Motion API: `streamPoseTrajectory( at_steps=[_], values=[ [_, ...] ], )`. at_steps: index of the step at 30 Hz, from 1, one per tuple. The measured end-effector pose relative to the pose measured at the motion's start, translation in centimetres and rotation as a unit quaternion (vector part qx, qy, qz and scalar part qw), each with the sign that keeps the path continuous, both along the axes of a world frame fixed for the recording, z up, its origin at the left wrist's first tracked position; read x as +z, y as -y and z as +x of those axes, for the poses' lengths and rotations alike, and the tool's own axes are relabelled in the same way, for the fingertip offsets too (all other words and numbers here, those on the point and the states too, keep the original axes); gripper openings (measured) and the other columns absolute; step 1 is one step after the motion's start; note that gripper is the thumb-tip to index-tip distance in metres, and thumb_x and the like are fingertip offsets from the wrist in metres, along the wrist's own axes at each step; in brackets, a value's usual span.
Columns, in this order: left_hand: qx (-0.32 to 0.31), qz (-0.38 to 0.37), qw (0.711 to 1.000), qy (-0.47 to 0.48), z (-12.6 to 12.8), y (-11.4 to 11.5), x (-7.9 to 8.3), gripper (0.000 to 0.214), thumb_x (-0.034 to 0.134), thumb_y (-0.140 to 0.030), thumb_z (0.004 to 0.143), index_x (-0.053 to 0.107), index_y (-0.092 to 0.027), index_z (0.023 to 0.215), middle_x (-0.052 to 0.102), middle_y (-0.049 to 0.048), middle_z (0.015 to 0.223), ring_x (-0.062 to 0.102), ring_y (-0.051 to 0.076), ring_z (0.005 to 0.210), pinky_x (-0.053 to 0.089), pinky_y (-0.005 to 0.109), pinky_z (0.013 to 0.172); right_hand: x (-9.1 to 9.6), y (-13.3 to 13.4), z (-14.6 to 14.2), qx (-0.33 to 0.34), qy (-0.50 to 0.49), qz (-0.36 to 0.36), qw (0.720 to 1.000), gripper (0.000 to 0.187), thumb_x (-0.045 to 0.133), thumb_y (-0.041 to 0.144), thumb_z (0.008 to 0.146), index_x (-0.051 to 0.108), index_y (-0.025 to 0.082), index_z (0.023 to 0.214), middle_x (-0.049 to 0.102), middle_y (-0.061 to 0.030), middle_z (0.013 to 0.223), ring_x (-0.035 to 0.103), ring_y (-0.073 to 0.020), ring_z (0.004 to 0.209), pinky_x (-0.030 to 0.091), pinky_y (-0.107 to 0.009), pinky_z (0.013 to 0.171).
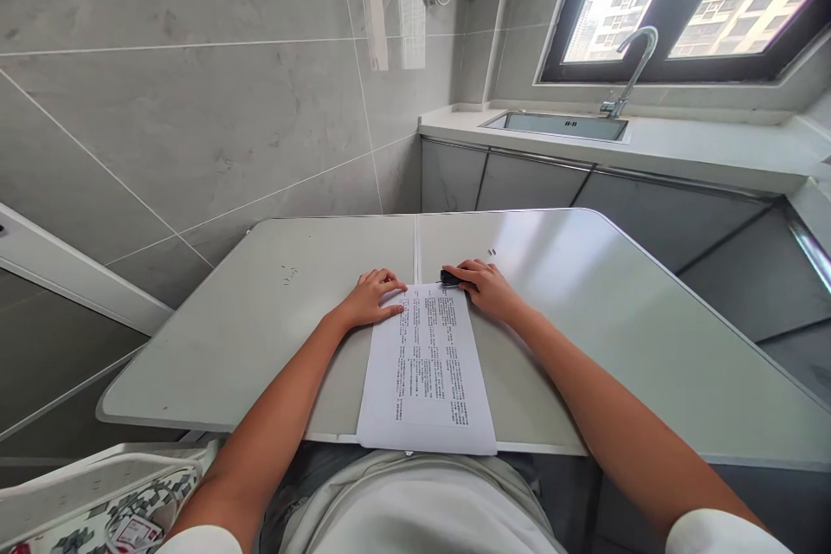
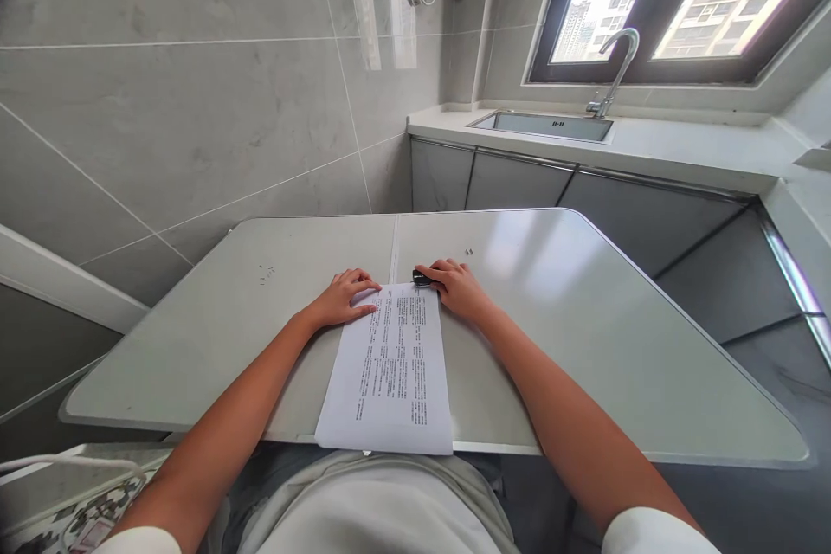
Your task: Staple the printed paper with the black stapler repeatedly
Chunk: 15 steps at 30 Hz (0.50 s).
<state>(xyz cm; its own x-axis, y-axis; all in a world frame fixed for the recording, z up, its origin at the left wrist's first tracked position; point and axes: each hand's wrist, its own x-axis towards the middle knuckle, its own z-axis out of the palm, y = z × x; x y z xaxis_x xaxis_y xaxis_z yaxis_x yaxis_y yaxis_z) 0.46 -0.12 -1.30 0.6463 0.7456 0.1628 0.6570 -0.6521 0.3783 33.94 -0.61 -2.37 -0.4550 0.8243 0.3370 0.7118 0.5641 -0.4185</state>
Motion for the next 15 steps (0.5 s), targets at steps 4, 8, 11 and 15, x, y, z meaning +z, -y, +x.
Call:
streamPoseTrajectory(
  at_steps=[4,8,11,15],
  values=[
    [0.0,0.002,1.0,0.001,0.02,0.03,0.05,0.042,0.068,-0.052,0.092,0.069,-0.033,0.13,0.057,0.0081,0.125,0.053,0.03,0.117,0.032,0.053,0.113,0.03,0.02,-0.1,-0.003,0.002,-0.002,1.0,0.051,0.045,0.018,0.1,0.06,0.038,0.144,0.07,-0.0087,0.118,0.059,-0.0293,0.105,0.042,-0.046,0.091],
    [0.002,0.003,1.0,-0.002,0.02,0.05,0.09,0.042,0.068,-0.053,0.092,0.069,-0.034,0.129,0.057,0.0081,0.125,0.053,0.03,0.117,0.032,0.053,0.113,0.01,0.03,-0.26,-0.004,0.002,-0.005,1.0,0.051,0.044,0.018,0.1,0.059,0.037,0.146,0.07,-0.0092,0.118,0.059,-0.0292,0.106,0.041,-0.047,0.092],
    [0.003,0.005,1.0,-0.006,0.01,0.08,0.14,0.043,0.067,-0.054,0.092,0.069,-0.033,0.129,0.056,0.0085,0.126,0.053,0.03,0.118,0.032,0.053,0.113,-0.03,0.02,-0.38,-0.005,0.001,-0.005,1.0,0.05,0.045,0.019,0.101,0.059,0.038,0.145,0.07,-0.009,0.117,0.059,-0.0292,0.106,0.041,-0.047,0.093],
    [0.0,0.002,1.0,-0.009,0.0,0.12,0.22,0.043,0.066,-0.054,0.093,0.069,-0.032,0.13,0.056,0.0084,0.126,0.053,0.03,0.118,0.033,0.053,0.113,-0.06,0.05,-0.38,-0.008,-0.002,-0.008,1.0,0.051,0.046,0.018,0.1,0.058,0.037,0.146,0.069,-0.0086,0.118,0.059,-0.0292,0.108,0.041,-0.047,0.095]
  ],
)
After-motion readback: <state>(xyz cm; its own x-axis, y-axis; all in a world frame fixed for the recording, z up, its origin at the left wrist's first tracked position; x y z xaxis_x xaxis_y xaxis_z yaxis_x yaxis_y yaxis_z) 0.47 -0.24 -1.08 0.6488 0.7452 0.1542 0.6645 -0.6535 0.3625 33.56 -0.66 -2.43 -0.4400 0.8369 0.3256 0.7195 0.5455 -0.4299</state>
